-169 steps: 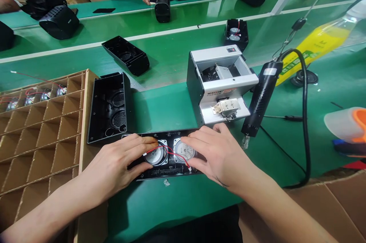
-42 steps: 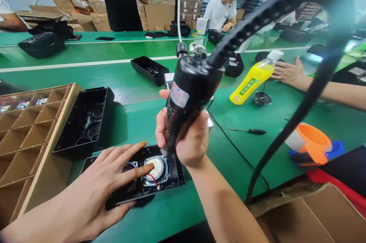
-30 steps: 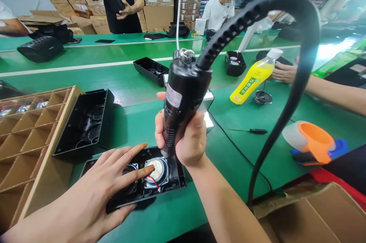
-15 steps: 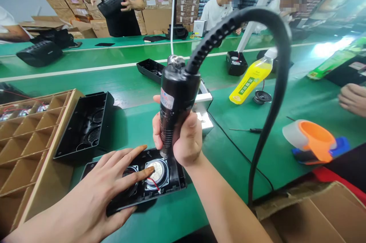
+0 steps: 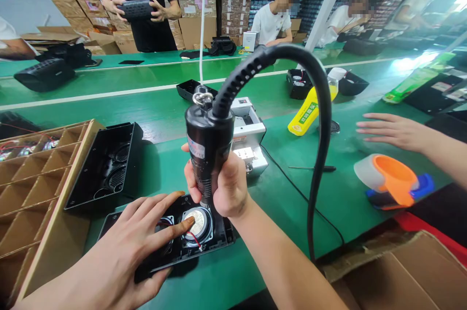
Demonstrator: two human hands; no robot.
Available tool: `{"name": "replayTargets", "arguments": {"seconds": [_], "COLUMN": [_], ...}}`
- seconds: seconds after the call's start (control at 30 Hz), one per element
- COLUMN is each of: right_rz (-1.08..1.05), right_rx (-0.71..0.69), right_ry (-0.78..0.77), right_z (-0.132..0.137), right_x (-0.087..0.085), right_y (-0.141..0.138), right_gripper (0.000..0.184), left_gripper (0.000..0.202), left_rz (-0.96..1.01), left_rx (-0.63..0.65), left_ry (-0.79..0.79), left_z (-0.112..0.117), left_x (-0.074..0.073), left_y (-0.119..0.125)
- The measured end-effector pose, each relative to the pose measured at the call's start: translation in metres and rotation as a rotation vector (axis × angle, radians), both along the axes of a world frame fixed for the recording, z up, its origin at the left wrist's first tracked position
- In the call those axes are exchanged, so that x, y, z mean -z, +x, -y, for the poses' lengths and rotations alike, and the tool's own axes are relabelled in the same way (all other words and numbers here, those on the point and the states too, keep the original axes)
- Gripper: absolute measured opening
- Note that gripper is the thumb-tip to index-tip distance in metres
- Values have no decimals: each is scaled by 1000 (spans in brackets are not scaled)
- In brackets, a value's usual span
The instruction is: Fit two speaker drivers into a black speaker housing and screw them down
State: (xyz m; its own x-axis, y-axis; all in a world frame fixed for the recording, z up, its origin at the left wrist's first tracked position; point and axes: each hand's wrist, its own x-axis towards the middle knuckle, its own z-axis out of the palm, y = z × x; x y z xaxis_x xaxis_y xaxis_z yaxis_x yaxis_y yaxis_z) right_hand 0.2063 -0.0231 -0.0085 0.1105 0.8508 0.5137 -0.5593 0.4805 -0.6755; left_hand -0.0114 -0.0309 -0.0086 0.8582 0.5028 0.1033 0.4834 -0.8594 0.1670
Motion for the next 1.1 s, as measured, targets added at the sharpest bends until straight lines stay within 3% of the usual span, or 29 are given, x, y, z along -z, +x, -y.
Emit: {"name": "replayTargets", "arguments": {"seconds": [0.27,0.4,0.53,0.6,0.73,0.8,0.9,1.1], "right_rz": [63,74,73,53,68,108,167,223], "right_rx": [-66,-71,-24,90,554,707,746,708], "right_ry": [-11,-8,-20,-28,82,142,133,76], "right_z": [2,1,7,15,23,17,3,-3], "right_x": [4,5,-13,-31,-67,-76,-75,-57], "right_y": [-1,-5,-2,9,40,54,64,62], "right_gripper": [63,62,58,54,49,49,56,62], "left_gripper": [85,87,86,90,100,104,107,111], "left_rz": [43,29,17,0,-59,-43,-1,-80], "left_rx": [2,-39,-79,-43,69,76,90,0], "left_ry": [7,19,36,48,48,51,68,69], "left_z": [-3,1,4,1,-10,-14,-13,-6], "left_x": [15,15,9,8,15,21,27,20], "left_y": [0,2,4,0,-15,-24,-34,-32]}}
